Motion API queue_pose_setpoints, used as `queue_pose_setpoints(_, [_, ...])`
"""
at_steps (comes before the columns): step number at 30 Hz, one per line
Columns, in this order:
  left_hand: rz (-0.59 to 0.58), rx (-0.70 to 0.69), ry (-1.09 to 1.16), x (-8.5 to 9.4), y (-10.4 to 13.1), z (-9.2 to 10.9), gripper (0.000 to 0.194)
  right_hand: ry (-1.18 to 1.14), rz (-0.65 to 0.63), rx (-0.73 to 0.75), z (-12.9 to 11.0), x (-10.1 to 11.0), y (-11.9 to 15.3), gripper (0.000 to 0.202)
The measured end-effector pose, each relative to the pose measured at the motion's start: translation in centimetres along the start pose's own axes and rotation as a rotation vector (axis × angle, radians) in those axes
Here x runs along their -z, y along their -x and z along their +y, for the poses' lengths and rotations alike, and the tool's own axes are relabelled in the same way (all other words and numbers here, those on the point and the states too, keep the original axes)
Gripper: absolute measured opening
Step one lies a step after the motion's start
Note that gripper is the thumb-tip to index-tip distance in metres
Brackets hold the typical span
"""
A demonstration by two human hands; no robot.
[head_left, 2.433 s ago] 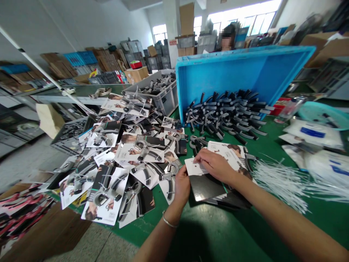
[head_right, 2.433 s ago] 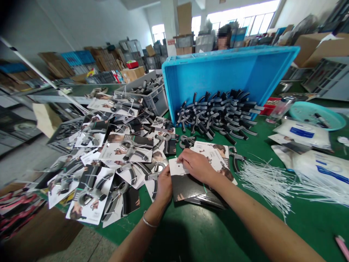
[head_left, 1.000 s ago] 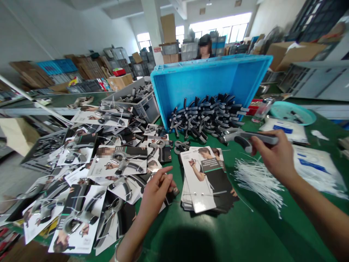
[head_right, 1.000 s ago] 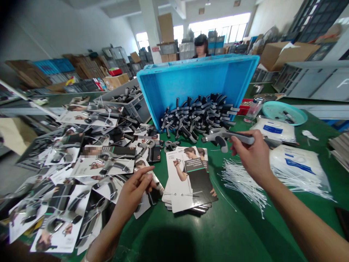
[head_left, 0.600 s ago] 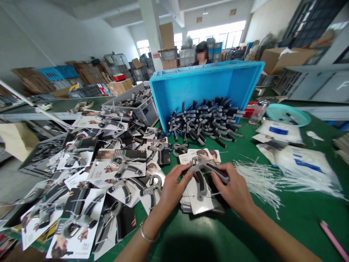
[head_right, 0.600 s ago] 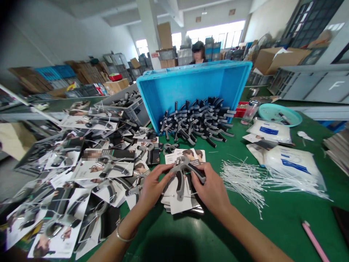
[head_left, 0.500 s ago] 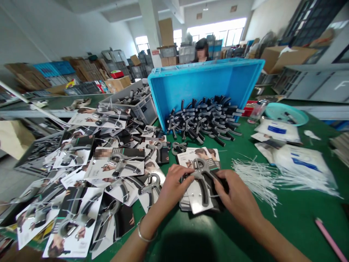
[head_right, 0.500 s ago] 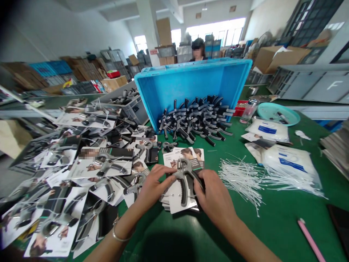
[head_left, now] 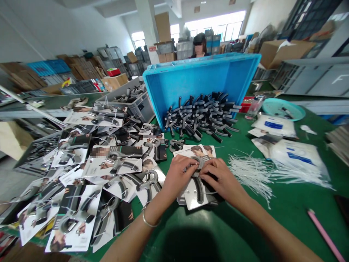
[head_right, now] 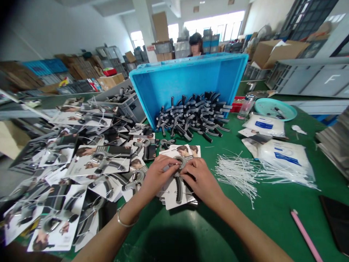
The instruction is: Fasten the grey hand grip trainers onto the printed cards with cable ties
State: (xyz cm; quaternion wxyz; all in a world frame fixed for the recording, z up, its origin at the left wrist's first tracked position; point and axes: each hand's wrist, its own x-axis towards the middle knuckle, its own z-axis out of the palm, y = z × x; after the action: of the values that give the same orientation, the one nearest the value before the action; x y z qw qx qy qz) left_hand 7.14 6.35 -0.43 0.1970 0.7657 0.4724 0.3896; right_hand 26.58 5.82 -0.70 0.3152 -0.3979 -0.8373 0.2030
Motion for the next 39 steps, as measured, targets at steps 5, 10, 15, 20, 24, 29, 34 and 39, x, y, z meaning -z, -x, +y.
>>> queue_pose_setpoints(5, [0.065,-0.014,-0.103,-0.7,1.5,0.1,0.016,0.018,-0.082,0.026,0.1,0.3,-0.5,0.011])
queue_pose_setpoints(10, [0.108,0.012,-0.066,-0.9,1.6,-0.5,0.015,0.045,-0.11,0.055,-0.3,0.8,-0.2,0.019])
queue_pose_setpoints(15, [0.159,0.055,0.023,-1.2,1.7,-0.7,0.013,0.042,-0.101,0.057,-0.3,0.7,0.1,0.017])
queue_pose_setpoints(20, [0.091,-0.024,-0.037,-1.3,2.0,-0.8,0.019,-0.092,-0.014,-0.009,0.3,-0.1,-0.8,0.011])
queue_pose_setpoints(24, [0.066,-0.049,-0.073,-1.5,2.0,-0.7,0.02,-0.192,0.052,-0.08,0.8,-0.3,-1.2,0.01])
queue_pose_setpoints(29, [0.107,-0.013,0.145,-1.7,1.8,-1.1,0.013,-0.211,-0.037,-0.123,1.1,-0.1,-0.6,0.014])
queue_pose_setpoints(34, [0.125,0.009,0.232,-1.8,1.8,-1.6,0.013,-0.162,-0.129,-0.031,1.2,0.5,-0.1,0.021])
queue_pose_setpoints(39, [0.126,0.018,0.205,-1.9,2.0,-1.3,0.017,-0.139,-0.19,-0.012,1.5,0.8,-0.2,0.022])
